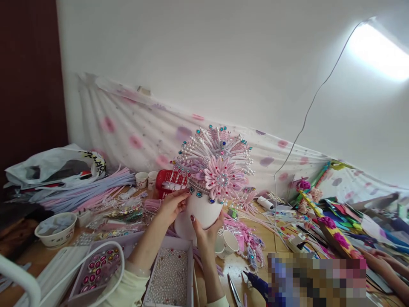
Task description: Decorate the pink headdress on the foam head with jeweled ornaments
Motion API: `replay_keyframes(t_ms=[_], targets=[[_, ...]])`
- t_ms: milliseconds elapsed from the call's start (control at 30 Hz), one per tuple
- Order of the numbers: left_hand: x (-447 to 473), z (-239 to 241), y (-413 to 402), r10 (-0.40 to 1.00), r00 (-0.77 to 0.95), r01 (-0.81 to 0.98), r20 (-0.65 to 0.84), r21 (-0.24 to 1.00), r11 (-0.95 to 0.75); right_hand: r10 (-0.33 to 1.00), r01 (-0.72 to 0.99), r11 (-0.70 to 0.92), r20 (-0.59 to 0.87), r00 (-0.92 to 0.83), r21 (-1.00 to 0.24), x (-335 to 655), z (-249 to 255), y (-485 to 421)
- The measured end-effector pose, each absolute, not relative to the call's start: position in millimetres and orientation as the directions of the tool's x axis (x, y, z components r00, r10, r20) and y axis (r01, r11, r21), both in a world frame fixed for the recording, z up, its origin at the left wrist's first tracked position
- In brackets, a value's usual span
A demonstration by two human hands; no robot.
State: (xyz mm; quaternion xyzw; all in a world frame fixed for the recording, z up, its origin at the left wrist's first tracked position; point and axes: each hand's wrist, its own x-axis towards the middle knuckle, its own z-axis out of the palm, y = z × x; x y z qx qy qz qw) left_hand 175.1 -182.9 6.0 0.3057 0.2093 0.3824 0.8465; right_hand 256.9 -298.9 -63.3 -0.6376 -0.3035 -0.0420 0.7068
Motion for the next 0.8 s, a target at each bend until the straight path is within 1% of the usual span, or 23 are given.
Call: replay_keyframes(t_ms=[100,300,467,633,800], targets=[[177.7,4.3,-187.7,0.797,0.596,-0.567,-0.100,0.650,0.506,0.340,0.444,0.188,0.482,0.807,-0.876,260.1,-67.3,-298.2],[183.5,3.2,-193.4,0.828,0.555,-0.639,-0.081,0.596,0.486,0.333,0.465,0.128,0.480,0.812,-0.876,262.4,-68.3,-301.6],[184.3,5.2,-190.8,0.829,0.552,-0.647,-0.086,0.583,0.491,0.372,0.439,0.145,0.460,0.806,-0.887,255.6,-61.8,-304.0],[182.5,6.9,-191.0,0.819,0.567,-0.637,-0.089,0.583,0.505,0.351,0.434,0.135,0.453,0.820,-0.891,253.5,-59.7,-304.3],[182.1,9.0,-192.6,0.816,0.571,-0.637,-0.090,0.579,0.509,0.362,0.440,0.144,0.461,0.810,-0.886,256.6,-61.5,-304.2]])
